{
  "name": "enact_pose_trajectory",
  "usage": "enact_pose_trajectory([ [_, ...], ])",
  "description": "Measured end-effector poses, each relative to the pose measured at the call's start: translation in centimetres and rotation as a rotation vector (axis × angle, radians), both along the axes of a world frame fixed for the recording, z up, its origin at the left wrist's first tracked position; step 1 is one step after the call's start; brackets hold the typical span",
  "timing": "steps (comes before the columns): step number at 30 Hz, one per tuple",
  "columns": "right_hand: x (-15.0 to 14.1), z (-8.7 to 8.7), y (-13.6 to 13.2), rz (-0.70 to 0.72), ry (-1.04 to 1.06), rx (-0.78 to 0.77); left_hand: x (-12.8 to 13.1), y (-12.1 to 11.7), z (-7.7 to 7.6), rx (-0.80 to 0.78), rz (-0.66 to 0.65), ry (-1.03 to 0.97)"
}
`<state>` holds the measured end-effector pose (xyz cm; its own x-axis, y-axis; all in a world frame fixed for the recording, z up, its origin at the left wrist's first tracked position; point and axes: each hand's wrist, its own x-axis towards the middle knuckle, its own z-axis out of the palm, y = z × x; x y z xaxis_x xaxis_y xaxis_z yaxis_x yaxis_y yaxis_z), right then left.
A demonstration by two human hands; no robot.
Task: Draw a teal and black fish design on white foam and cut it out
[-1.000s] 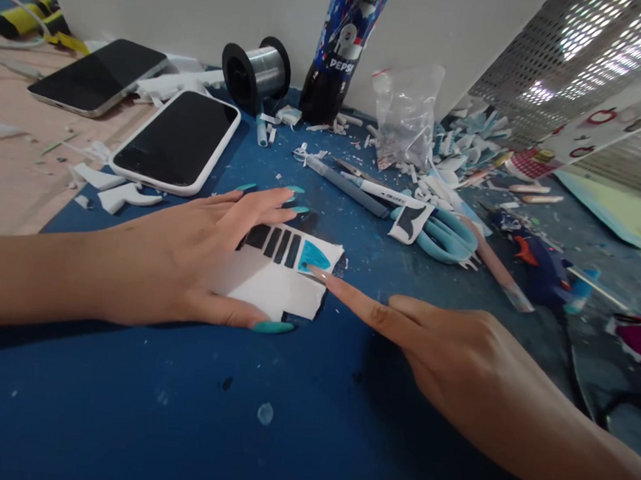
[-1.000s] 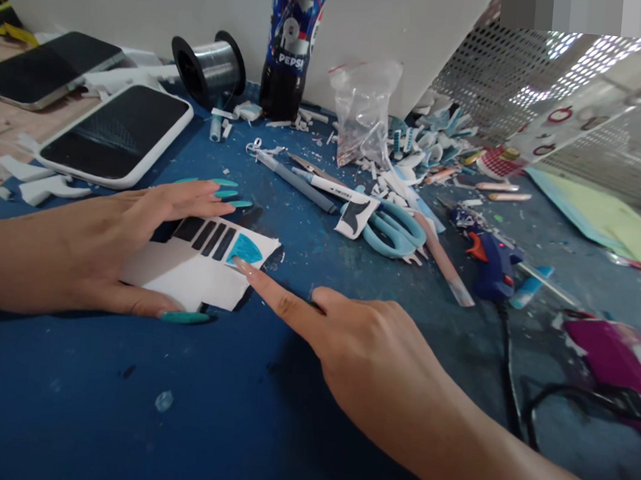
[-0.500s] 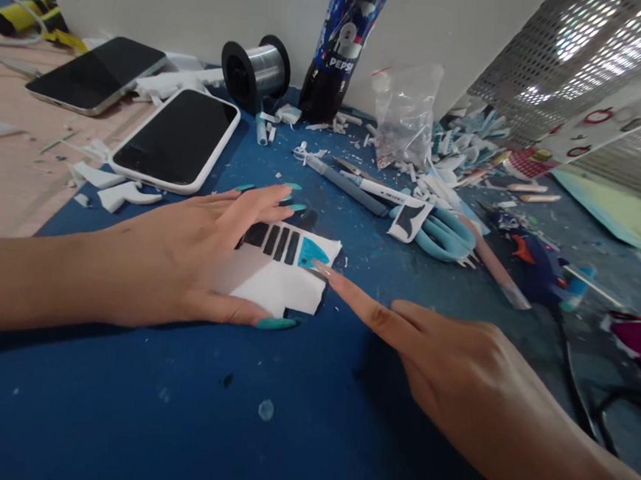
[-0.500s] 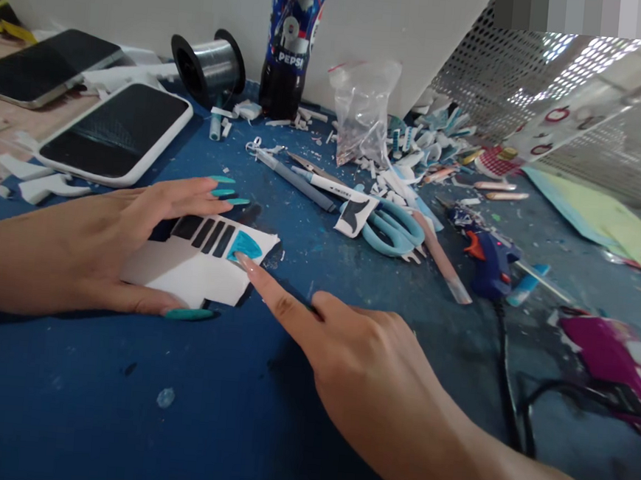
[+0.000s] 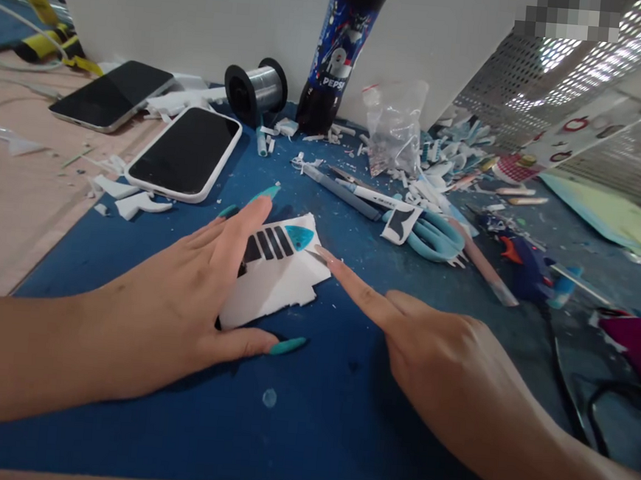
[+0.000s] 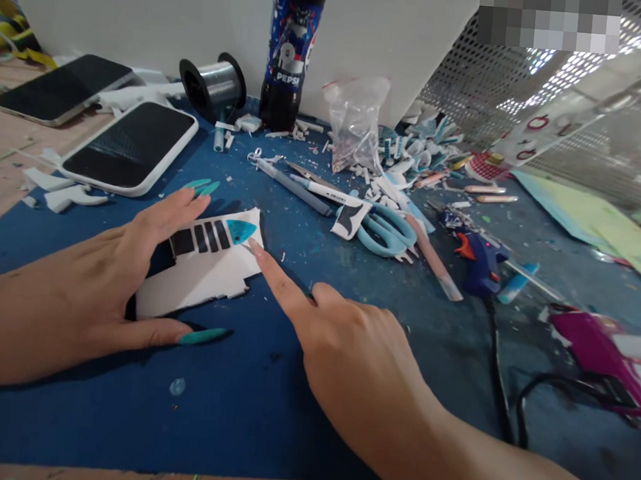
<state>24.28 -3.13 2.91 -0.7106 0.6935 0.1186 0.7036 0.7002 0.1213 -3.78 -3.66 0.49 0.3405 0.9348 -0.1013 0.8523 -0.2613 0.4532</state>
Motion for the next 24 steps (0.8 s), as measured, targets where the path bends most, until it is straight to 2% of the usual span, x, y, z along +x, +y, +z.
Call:
enact_pose_trajectory([
  [4,-0.1,-0.3,0.0,-0.027,-0.011,0.044,0.2,-0.1,0.5,0.006,-0.038,-0.064],
  [8,-0.4,0.3,0.0,0.003,-0.082,-0.033,0.2,-0.1,0.5,0.002,-0.044,-0.069],
  [16,-1.0,1.0,0.5,0.025,-0.061,-0.007,0.1,0.0,0.4,-0.011,-0.027,-0.06],
  [24,-1.4,1.2,0.0,0.028,-0.113,0.089,-0.1,-0.1,0.3,-0.006,-0.032,-0.085],
])
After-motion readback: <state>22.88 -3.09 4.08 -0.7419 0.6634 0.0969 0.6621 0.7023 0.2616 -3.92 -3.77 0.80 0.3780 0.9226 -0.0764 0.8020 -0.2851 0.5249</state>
